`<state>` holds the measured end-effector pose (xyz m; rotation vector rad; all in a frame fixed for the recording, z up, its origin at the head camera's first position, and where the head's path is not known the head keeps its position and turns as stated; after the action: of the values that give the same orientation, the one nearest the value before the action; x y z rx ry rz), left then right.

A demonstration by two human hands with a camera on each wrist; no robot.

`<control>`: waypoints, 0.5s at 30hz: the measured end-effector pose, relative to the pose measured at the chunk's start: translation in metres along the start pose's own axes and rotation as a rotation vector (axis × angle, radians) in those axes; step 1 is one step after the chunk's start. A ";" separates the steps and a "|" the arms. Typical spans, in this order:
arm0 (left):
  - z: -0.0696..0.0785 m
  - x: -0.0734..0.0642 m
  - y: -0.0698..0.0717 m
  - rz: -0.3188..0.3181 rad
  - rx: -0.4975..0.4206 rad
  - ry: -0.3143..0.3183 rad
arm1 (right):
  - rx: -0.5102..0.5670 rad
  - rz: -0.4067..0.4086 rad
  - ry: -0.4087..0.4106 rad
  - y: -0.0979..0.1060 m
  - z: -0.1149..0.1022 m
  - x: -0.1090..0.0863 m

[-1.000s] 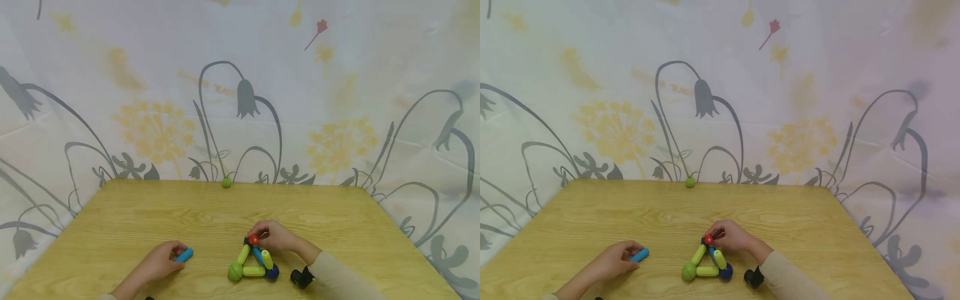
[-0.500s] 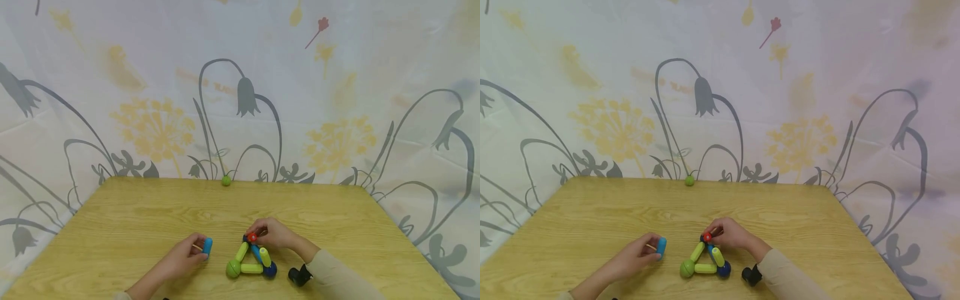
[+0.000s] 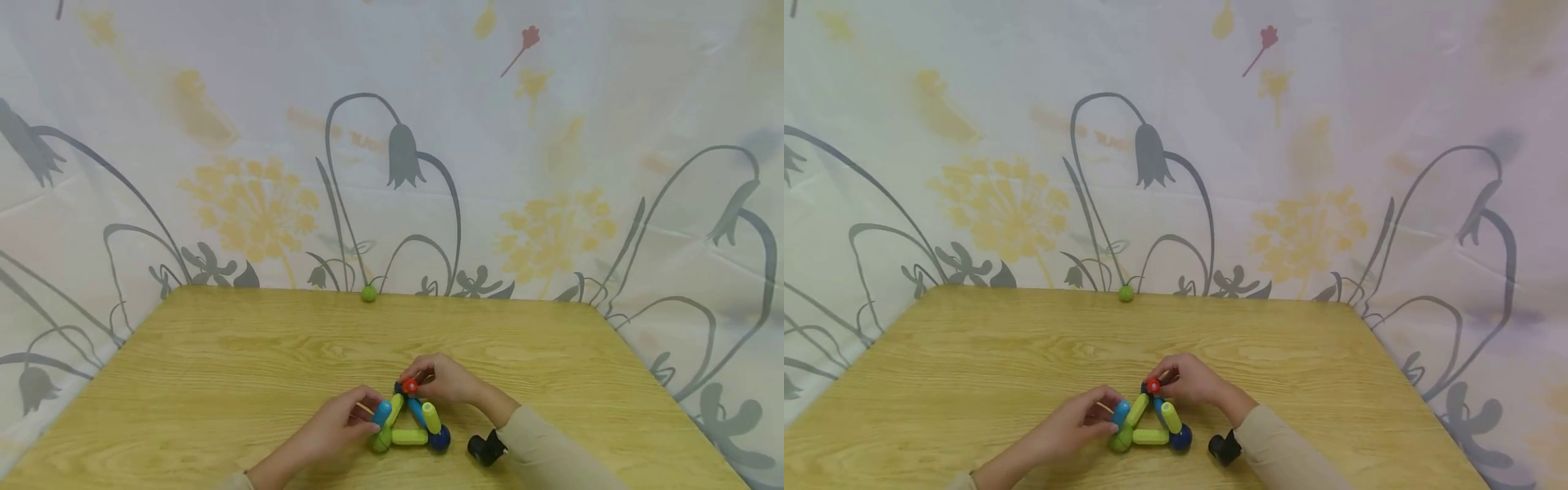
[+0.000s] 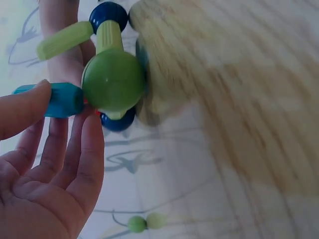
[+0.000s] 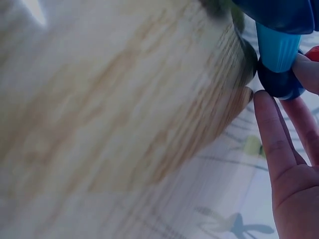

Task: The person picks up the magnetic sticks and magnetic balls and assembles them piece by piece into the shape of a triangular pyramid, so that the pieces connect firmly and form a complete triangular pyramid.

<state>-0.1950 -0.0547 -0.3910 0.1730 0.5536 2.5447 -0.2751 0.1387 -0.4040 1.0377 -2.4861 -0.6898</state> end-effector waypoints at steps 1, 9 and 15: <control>0.001 0.001 -0.002 -0.005 0.005 -0.006 | 0.000 -0.003 -0.003 0.000 0.000 0.000; 0.003 0.007 -0.009 -0.006 0.027 -0.006 | 0.003 -0.017 0.003 -0.002 -0.002 0.004; 0.004 0.010 -0.012 -0.027 0.035 -0.003 | 0.009 -0.031 0.026 -0.004 -0.004 0.007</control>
<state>-0.1964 -0.0388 -0.3922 0.1802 0.5958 2.5095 -0.2755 0.1293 -0.4019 1.0833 -2.4577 -0.6708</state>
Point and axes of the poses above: each hand's wrist, its own x-axis towards the middle knuckle, its own y-axis out of the back of the hand, z = x × y, the point moved 4 cm from there along x, towards the middle knuckle, and after that the axes turned 5 degrees about y, right-handed, at the moved point
